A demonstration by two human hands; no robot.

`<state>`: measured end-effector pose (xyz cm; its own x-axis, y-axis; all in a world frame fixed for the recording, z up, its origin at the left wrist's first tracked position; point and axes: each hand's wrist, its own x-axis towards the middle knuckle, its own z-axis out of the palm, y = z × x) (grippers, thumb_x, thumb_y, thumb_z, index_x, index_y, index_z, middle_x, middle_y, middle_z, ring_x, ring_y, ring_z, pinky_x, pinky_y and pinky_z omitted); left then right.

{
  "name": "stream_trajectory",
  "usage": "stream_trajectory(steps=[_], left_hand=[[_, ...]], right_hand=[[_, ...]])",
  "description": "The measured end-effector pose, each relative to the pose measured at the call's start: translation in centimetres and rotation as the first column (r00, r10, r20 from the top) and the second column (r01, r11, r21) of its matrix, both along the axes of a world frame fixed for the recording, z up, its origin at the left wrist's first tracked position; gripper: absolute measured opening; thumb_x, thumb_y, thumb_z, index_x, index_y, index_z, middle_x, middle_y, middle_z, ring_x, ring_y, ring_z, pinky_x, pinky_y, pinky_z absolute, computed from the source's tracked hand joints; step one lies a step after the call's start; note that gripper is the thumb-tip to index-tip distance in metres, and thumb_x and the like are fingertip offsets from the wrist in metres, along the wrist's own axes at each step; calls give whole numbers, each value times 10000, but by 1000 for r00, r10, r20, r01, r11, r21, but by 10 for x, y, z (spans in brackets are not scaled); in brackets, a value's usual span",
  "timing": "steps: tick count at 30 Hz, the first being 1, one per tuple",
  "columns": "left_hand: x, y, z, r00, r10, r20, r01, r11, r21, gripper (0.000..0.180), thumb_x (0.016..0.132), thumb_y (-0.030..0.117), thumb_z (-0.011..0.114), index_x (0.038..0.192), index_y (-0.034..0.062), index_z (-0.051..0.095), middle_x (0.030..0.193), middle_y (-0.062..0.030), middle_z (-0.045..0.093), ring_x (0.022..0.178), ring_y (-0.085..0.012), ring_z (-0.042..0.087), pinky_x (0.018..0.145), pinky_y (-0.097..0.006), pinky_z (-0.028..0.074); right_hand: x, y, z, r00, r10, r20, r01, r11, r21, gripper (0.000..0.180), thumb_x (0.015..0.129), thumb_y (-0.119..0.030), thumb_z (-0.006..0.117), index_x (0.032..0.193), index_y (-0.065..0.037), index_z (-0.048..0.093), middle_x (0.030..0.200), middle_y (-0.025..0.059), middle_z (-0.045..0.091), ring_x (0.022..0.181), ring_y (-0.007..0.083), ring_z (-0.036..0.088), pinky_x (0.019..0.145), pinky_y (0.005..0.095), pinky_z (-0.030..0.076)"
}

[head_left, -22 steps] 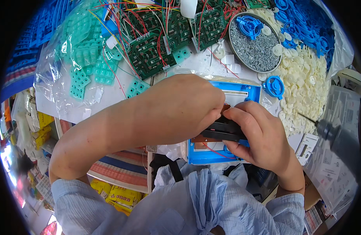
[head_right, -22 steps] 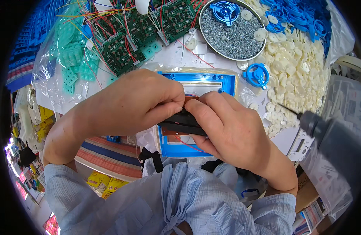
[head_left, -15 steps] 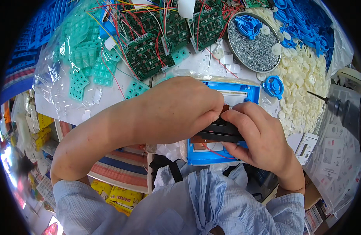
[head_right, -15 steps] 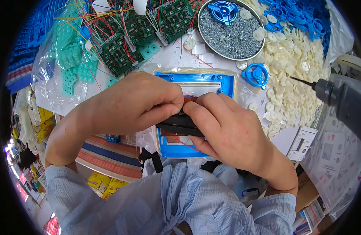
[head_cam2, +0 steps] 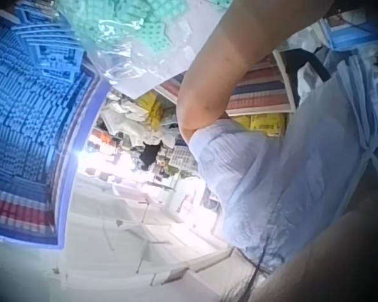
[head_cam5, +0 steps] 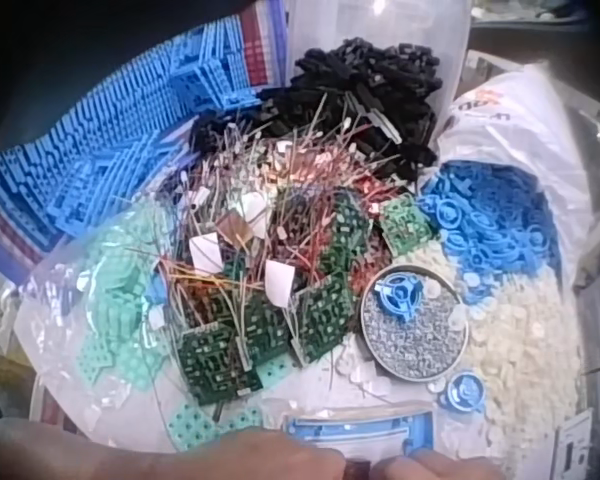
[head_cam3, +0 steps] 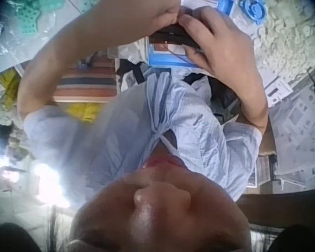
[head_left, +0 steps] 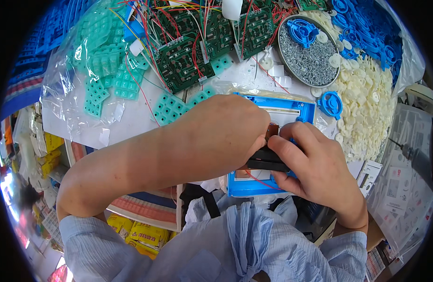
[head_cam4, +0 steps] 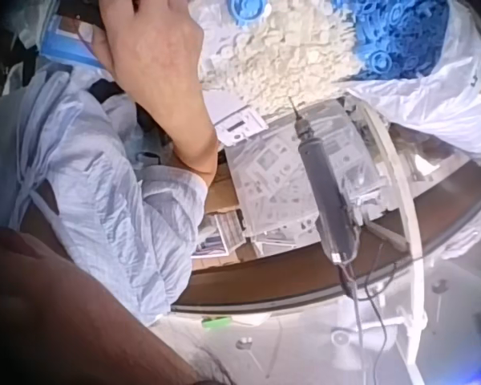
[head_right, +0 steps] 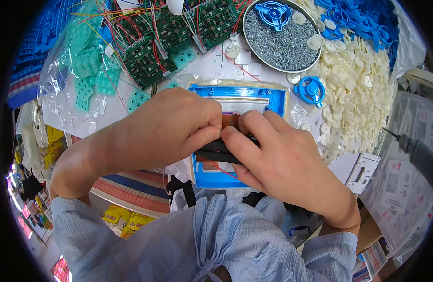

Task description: Assemble electronic components into a blue plastic casing using a power screwdriver.

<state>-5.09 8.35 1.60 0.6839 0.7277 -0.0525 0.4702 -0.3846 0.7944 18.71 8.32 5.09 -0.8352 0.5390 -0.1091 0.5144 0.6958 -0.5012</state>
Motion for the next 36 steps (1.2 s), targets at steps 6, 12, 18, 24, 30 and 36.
stream_trajectory(steps=[6, 12, 18, 24, 30, 36], left_hand=[[0, 4, 0, 997, -58, -42, 61, 996, 60, 171, 896, 127, 629, 824, -16, 688, 740, -198, 682, 701, -374, 667, 661, -455, 514], [2, 13, 1, 999, -33, -15, 29, 970, -243, 205, 888, 126, 601, 824, -52, 679, 686, -209, 648, 623, -349, 633, 621, -428, 501], [6, 23, 11, 992, -24, -122, -29, 908, -419, 203, 878, 125, 613, 803, -48, 688, 648, -188, 641, 566, -275, 606, 581, -409, 487], [14, 32, 6, 968, -133, -215, 4, 859, -513, 159, 878, 118, 629, 816, 3, 720, 663, -89, 696, 579, -178, 629, 581, -336, 509], [19, 40, 10, 939, -210, -273, 30, 839, -543, 142, 873, 121, 637, 819, 24, 727, 684, -73, 707, 591, -160, 633, 584, -319, 505], [17, 30, 10, 971, -121, -204, 15, 890, -457, 140, 856, 115, 653, 802, 3, 717, 668, -108, 682, 577, -198, 621, 579, -364, 495]], right_hand=[[0, -2, 3, 996, 22, 86, -22, 1000, -5, 552, 719, -224, 776, 1220, -64, 606, 1092, 112, 575, 917, 313, 637, 666, 406, 545], [0, -2, 4, 995, 40, 89, -40, 999, -5, 541, 731, -225, 767, 1221, -61, 606, 1099, 114, 577, 907, 312, 636, 661, 405, 543], [1, -1, 5, 996, 41, 81, -39, 999, -24, 533, 732, -222, 767, 1216, -63, 609, 1105, 114, 580, 903, 313, 634, 664, 409, 542], [0, -1, 6, 995, 48, 83, -47, 999, -14, 527, 723, -209, 774, 1206, -72, 614, 1099, 106, 586, 891, 312, 639, 671, 409, 547], [1, -2, 3, 998, 44, 55, -44, 999, 7, 521, 724, -208, 779, 1206, -88, 621, 1084, 87, 592, 881, 283, 638, 644, 380, 551], [8, -5, -7, 997, 9, -76, -7, 999, 34, 569, 731, -199, 787, 1256, -66, 616, 1025, 84, 595, 821, 254, 632, 588, 353, 551]])
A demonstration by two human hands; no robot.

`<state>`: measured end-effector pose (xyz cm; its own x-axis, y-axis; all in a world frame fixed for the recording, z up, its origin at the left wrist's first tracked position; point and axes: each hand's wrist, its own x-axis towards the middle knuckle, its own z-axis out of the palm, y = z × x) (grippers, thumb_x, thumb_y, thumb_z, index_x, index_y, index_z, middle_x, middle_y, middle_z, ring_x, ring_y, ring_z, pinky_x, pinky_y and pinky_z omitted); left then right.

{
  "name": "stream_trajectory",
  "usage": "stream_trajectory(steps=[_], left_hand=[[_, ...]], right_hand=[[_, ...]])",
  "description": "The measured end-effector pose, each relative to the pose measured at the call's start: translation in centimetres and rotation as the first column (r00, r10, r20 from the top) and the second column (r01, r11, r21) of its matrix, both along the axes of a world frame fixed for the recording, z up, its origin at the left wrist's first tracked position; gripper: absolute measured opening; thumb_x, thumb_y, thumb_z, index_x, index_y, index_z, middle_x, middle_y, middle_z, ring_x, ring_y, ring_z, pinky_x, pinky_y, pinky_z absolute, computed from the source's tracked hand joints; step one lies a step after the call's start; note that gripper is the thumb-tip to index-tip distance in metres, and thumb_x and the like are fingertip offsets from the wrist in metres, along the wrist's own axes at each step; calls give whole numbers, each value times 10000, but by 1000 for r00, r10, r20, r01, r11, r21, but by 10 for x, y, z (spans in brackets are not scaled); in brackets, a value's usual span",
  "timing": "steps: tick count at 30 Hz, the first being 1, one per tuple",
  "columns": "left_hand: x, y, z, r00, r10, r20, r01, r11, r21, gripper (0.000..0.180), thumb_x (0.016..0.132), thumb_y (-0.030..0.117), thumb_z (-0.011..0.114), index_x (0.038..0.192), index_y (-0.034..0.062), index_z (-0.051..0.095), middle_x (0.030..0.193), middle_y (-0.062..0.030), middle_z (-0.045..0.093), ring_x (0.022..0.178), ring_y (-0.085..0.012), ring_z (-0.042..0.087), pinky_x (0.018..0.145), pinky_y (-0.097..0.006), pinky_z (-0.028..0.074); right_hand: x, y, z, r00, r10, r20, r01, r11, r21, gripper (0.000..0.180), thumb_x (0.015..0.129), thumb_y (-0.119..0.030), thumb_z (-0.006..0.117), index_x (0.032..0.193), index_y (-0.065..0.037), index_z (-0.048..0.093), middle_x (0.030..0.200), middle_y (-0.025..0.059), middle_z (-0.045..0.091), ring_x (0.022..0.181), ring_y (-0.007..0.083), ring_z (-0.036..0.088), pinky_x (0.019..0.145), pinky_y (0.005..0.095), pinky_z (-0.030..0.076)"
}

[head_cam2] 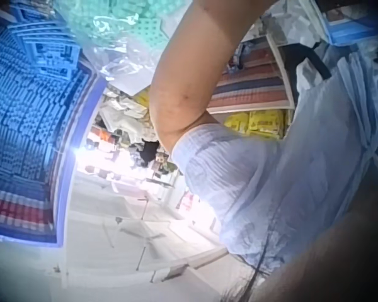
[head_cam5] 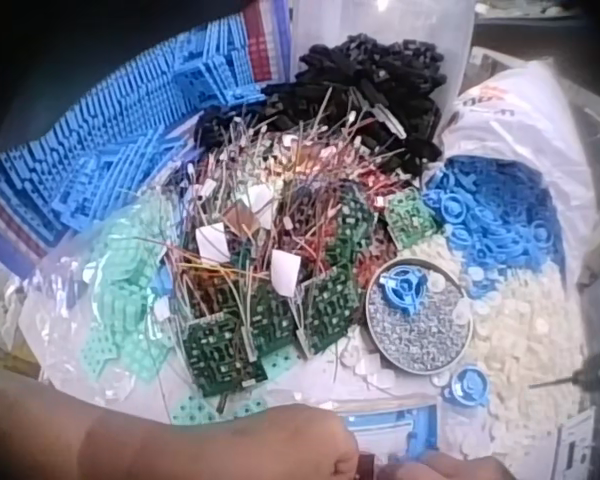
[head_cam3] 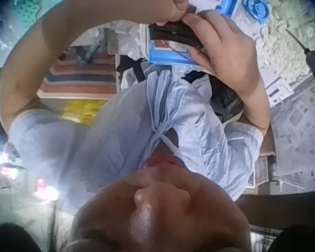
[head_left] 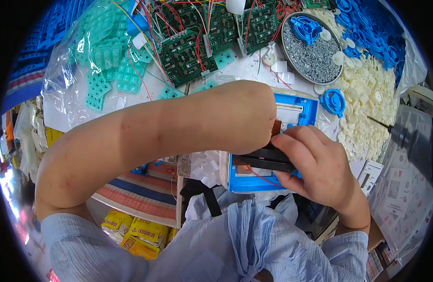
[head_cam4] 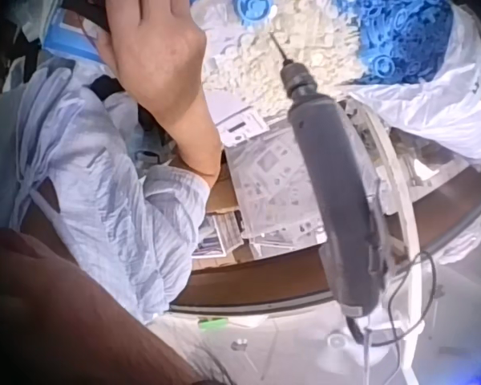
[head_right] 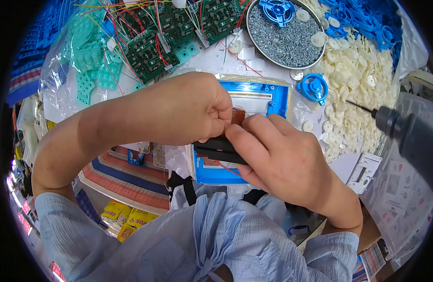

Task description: Assemble electronic components into a blue plastic casing using a power screwdriver.

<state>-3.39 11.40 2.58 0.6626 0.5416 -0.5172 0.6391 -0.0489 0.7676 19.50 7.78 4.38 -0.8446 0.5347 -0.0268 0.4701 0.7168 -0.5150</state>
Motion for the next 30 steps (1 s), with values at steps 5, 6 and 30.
stream_trajectory(steps=[5, 6, 30], left_hand=[[2, -5, -4, 991, -134, 21, 126, 967, 223, 128, 836, 111, 659, 819, 3, 727, 699, -186, 675, 624, -352, 647, 609, -436, 506], [1, -6, -6, 985, -160, 63, 135, 945, 297, 130, 837, 111, 656, 821, 5, 729, 713, -194, 675, 653, -372, 648, 631, -449, 510], [90, 96, -29, 988, 84, -132, 76, 483, 872, 190, 841, 104, 643, 939, 47, 796, 971, -177, 770, 900, -330, 763, 737, -466, 604]], right_hand=[[8, -10, -10, 989, -82, -120, 80, 997, -16, 589, 741, -201, 801, 1265, -29, 595, 991, 116, 601, 809, 294, 647, 574, 390, 546], [9, -12, -12, 987, -93, -133, 92, 996, -16, 589, 744, -202, 804, 1266, -30, 592, 997, 118, 604, 815, 297, 648, 577, 389, 545], [17, -27, -20, 954, -211, -214, 208, 977, -39, 599, 737, -206, 844, 1254, -43, 589, 1127, 158, 646, 915, 338, 664, 701, 402, 567]])
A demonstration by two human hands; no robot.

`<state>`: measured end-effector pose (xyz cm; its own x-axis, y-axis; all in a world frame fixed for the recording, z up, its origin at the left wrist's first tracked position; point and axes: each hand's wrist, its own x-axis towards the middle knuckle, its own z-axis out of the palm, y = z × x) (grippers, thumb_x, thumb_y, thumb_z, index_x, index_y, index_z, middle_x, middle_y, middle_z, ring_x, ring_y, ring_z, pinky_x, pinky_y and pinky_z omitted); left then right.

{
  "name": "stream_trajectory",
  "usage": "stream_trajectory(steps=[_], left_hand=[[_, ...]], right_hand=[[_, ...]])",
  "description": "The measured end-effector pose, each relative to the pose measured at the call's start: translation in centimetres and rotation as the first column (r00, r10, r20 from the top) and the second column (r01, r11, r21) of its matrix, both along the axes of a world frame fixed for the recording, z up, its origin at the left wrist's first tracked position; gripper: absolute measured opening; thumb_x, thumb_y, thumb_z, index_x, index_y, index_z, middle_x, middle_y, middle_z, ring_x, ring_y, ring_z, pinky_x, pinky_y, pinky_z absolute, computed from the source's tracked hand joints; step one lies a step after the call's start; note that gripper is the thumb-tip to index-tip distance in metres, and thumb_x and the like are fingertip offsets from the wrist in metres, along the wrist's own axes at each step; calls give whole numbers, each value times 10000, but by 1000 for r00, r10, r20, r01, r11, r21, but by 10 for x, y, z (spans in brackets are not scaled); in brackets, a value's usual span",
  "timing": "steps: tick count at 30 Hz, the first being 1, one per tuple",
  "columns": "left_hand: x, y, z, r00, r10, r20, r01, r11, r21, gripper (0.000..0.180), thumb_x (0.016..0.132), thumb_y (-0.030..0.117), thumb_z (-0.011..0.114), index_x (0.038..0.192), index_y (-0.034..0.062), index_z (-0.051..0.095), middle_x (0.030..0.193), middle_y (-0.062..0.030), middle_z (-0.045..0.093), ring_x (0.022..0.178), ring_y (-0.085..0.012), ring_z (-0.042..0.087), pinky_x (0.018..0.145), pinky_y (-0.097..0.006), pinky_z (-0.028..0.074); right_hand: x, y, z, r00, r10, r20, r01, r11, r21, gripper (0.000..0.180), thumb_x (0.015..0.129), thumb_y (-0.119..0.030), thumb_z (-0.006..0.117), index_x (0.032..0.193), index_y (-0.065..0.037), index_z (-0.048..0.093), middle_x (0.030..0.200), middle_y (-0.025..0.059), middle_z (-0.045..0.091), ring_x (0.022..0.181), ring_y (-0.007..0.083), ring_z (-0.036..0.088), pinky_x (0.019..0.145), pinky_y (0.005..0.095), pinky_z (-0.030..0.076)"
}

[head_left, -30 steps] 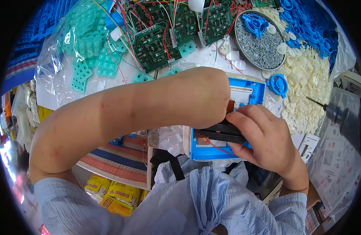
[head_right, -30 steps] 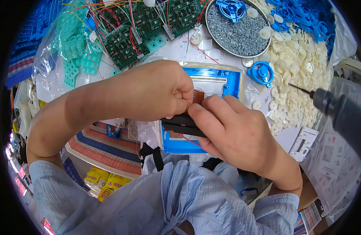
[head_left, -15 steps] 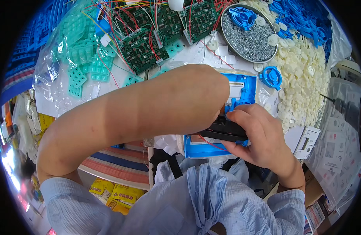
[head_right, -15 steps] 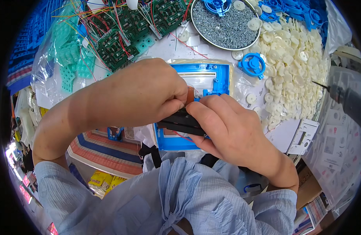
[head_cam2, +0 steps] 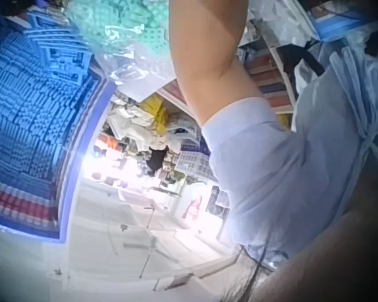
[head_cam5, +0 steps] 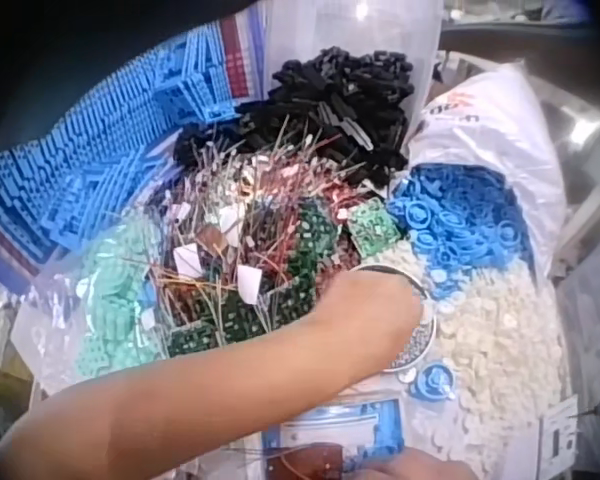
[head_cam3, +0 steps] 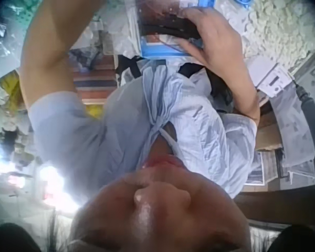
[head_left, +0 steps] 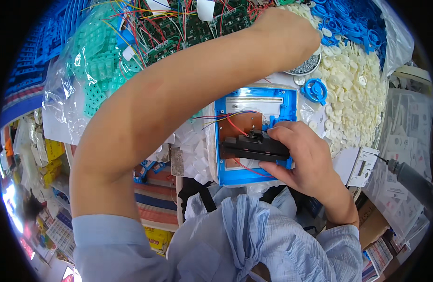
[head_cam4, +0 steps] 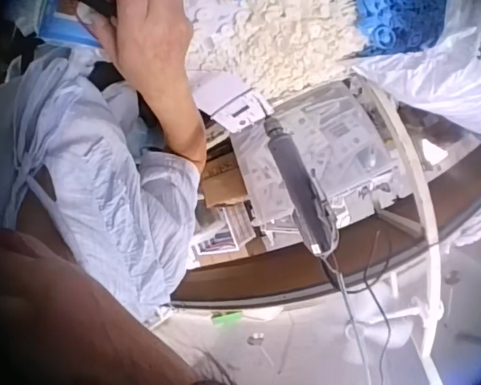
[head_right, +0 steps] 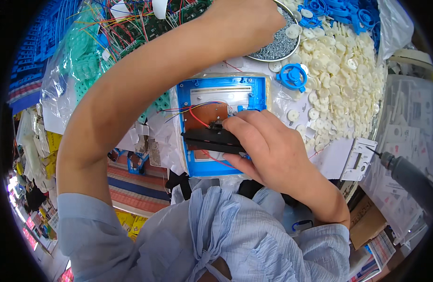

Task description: Assemble electronic components into a blue plastic casing using a power screwdriver.

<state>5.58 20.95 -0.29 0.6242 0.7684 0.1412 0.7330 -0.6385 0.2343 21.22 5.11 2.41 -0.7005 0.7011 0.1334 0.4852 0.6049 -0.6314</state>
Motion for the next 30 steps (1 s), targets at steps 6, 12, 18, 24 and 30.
stream_trajectory(steps=[6, 12, 18, 24, 30], left_hand=[[12, 4, -18, 997, -61, -51, 57, 996, -68, 204, 868, 112, 621, 951, 71, 803, 1020, -144, 776, 936, -330, 759, 748, -466, 605], [-4, 7, -34, 993, 62, 104, -68, 996, 54, 229, 904, 192, 609, 948, 76, 802, 1017, -146, 773, 942, -317, 758, 759, -485, 601], [-9, -22, 11, 972, 43, 231, -40, 999, -19, 306, 910, 348, 632, 917, 85, 789, 951, -136, 759, 907, -341, 741, 782, -504, 593], [-77, -102, 43, 756, -28, 654, 48, 999, -13, 157, 813, 125, 775, 770, 72, 633, 773, -75, 637, 715, -292, 627, 635, -418, 457], [-101, -166, 26, 822, -55, 567, -1, 995, 98, 326, 739, 119, 862, 996, 139, 663, 966, 1, 700, 743, -212, 649, 710, -365, 432]], right_hand=[[6, -10, 14, 998, -60, -24, 61, 997, 48, 572, 744, -209, 844, 1238, -42, 610, 1149, 154, 659, 923, 352, 663, 750, 425, 560], [119, -59, 107, 593, -49, -804, 571, 729, 377, 303, 865, -363, 701, 1068, -158, 610, 848, 8, 593, 728, 176, 542, 721, 384, 433], [50, 53, 96, 614, -259, -745, 8, 947, -322, 647, 934, -478, 688, 1405, -111, 440, 1128, 37, 538, 1029, 213, 507, 986, 459, 428], [20, 67, 88, 671, -123, -731, -312, 848, -428, 389, 955, -319, 717, 1254, -190, 503, 841, -95, 542, 759, 61, 504, 875, 349, 388], [-26, 29, 81, 482, -201, -853, -394, 819, -416, 321, 917, -269, 778, 1124, -201, 543, 763, -93, 580, 656, 44, 538, 746, 283, 456]])
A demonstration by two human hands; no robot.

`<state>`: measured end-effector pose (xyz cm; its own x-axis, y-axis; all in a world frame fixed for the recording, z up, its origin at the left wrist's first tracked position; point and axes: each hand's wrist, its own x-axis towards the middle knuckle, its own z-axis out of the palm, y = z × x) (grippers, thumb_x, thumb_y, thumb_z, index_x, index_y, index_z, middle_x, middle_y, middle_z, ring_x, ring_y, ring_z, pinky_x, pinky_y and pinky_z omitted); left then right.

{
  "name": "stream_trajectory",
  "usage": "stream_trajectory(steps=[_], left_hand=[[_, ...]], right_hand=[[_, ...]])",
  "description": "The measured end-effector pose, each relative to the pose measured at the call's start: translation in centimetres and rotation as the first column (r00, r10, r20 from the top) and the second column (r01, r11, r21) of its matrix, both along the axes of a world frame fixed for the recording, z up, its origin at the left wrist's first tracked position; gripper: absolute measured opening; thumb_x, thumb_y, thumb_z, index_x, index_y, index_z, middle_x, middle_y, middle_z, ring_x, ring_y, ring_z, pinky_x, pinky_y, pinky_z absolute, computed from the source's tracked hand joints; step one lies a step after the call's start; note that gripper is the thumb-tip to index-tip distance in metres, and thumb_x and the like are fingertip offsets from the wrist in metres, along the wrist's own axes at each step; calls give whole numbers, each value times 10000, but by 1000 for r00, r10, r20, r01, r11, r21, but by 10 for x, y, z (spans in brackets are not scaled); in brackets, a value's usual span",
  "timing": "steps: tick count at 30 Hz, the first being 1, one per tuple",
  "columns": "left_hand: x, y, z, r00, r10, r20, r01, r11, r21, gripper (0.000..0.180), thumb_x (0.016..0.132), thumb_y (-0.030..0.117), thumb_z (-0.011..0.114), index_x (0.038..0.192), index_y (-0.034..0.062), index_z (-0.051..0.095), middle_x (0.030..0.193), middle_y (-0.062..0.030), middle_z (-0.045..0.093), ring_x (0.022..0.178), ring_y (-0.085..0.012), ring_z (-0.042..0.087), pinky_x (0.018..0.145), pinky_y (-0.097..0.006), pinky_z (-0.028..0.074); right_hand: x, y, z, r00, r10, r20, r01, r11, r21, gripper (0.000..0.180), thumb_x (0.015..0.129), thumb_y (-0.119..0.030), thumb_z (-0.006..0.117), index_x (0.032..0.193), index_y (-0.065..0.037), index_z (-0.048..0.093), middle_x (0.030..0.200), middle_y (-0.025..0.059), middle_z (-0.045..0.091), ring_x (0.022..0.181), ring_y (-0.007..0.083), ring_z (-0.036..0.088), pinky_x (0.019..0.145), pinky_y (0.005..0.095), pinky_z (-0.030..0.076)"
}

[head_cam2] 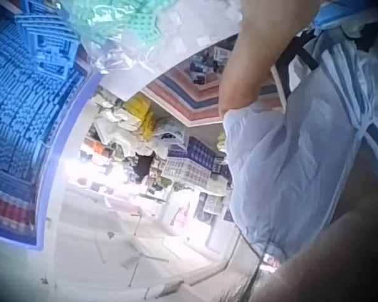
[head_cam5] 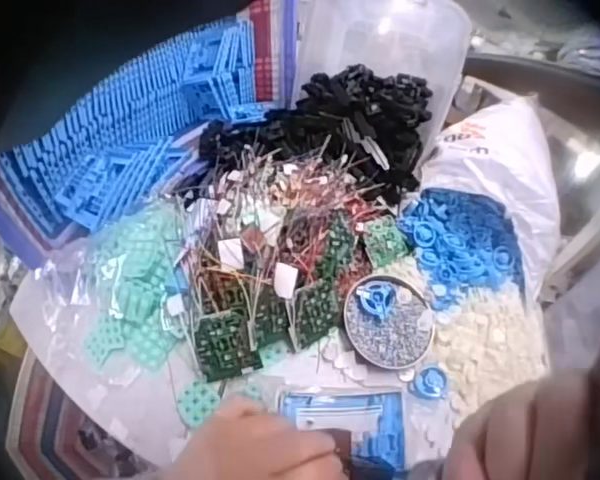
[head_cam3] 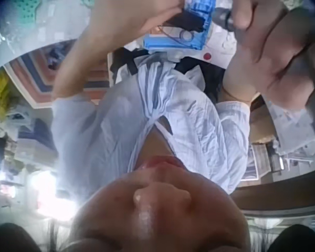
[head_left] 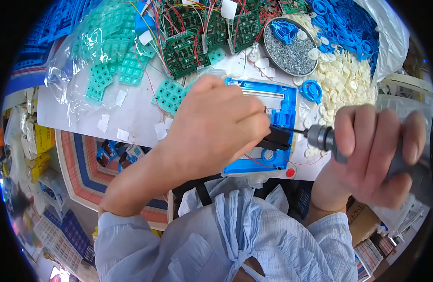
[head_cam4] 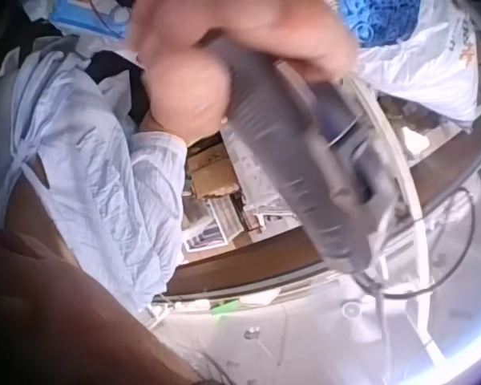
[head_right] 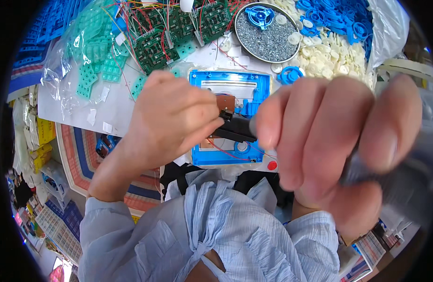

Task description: Assemble electronic components into a blue plastic casing using a power screwdriver.

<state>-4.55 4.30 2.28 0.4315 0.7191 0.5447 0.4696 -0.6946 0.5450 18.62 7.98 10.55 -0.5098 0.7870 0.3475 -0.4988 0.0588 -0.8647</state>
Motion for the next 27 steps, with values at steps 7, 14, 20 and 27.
stream_trajectory(steps=[7, 14, 20, 27], left_hand=[[4, -24, -20, 995, -53, 87, 59, 996, -63, 415, 733, 102, 864, 1103, 128, 677, 1081, -4, 738, 841, -172, 703, 729, -354, 452], [5, -24, -26, 992, -67, 109, 68, 998, -8, 458, 690, 128, 882, 1096, 119, 669, 1052, -4, 731, 816, -182, 694, 730, -353, 455], [5, -26, -20, 997, 10, 75, -7, 999, -37, 491, 671, 236, 889, 1093, 120, 666, 1038, -7, 709, 830, -209, 650, 800, -377, 415], [0, -29, -35, 979, 158, -129, -171, 980, -97, 492, 678, 378, 861, 1075, 141, 692, 1024, 1, 677, 957, -231, 606, 894, -449, 325]], right_hand=[[-8, -17, -1, 999, -33, -43, 34, 999, 21, 312, 848, -225, 877, 988, -195, 600, 698, -60, 675, 583, 40, 615, 667, 268, 588], [-15, -14, -4, 998, 65, 7, -66, 996, 68, 291, 885, -253, 850, 1001, -192, 590, 712, -61, 673, 588, 49, 614, 669, 280, 597], [-8, -15, -1, 996, 66, 67, -70, 996, 63, 285, 918, -278, 812, 1042, -199, 568, 729, -65, 642, 597, 63, 589, 684, 283, 564], [-18, -17, -18, 956, -180, 233, 162, 982, 93, 309, 975, -330, 736, 1087, -184, 487, 713, -52, 538, 610, 113, 522, 723, 338, 490]])
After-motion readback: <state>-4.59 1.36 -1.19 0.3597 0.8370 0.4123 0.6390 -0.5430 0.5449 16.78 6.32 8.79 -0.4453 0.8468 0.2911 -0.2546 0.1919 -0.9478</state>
